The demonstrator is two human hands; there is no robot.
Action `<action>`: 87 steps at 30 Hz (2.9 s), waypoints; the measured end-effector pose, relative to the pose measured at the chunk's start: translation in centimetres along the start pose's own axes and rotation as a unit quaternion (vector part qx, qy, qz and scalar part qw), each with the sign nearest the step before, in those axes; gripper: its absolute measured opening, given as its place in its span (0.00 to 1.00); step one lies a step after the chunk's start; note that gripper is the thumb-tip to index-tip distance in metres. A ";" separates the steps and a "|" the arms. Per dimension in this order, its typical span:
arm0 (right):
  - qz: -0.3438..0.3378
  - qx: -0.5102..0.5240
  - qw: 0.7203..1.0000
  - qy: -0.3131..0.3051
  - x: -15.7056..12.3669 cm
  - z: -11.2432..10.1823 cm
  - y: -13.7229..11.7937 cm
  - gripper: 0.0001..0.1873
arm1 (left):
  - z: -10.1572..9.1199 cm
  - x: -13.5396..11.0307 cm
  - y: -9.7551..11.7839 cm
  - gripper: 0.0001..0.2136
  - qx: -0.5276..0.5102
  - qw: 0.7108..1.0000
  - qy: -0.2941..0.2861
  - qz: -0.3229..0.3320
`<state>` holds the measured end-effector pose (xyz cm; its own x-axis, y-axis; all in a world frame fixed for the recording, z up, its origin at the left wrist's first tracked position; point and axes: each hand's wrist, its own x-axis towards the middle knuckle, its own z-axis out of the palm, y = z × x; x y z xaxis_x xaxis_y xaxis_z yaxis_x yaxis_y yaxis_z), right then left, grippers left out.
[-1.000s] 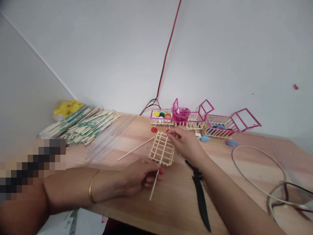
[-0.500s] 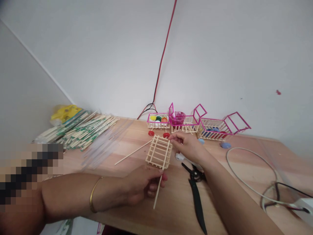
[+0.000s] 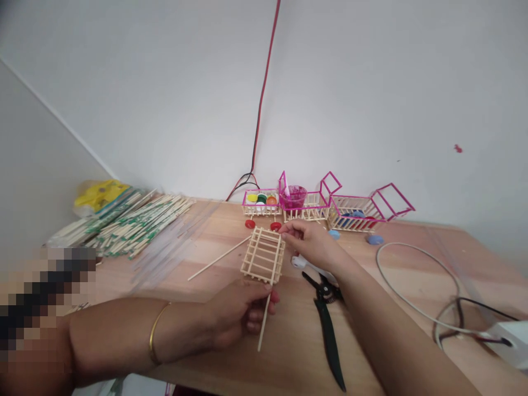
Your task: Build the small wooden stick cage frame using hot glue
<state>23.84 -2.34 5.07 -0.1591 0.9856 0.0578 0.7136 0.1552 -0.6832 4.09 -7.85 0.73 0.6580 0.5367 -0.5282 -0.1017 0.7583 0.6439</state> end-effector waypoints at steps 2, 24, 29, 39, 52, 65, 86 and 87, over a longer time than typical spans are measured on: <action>0.008 0.000 1.000 0.003 0.0 0.0 0.1 0.14 | 0.1 -0.1 0.1 0.05 -0.004 1.000 0.004 0.007; 0.012 0.002 1.000 0.026 -0.1 0.2 -0.2 0.12 | 0.2 -0.2 0.2 0.07 -0.014 1.000 0.020 0.011; 0.016 -0.015 0.999 0.028 -0.2 0.1 -0.5 0.11 | 0.3 -0.3 0.4 0.07 -0.010 0.999 0.027 0.015; 0.005 -0.029 0.999 0.031 -0.1 0.1 -0.5 0.11 | 0.3 -0.2 0.4 0.07 -0.006 0.999 0.028 0.017; 0.001 0.000 1.000 0.021 -0.9 -1.2 -1.1 0.11 | 0.3 -1.5 0.5 0.07 0.037 0.997 0.046 0.058; -0.055 0.164 0.946 0.274 -0.9 -5.0 -3.4 0.08 | 0.5 -2.4 2.9 0.10 0.076 0.978 0.021 0.191; 0.165 -0.311 0.932 -0.086 -12.0 -0.2 -0.7 0.21 | -0.3 -3.2 6.5 0.08 0.089 0.943 0.007 0.320; 0.174 -0.313 0.929 -0.096 -12.5 0.5 -0.5 0.21 | -0.2 -3.2 6.4 0.08 0.093 0.944 0.004 0.315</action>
<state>25.14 -14.73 4.37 0.0803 0.9623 -0.2597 0.9919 -0.1030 -0.0749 1.17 -4.59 6.44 0.5044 0.8634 -0.0108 -0.3381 0.2090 0.9176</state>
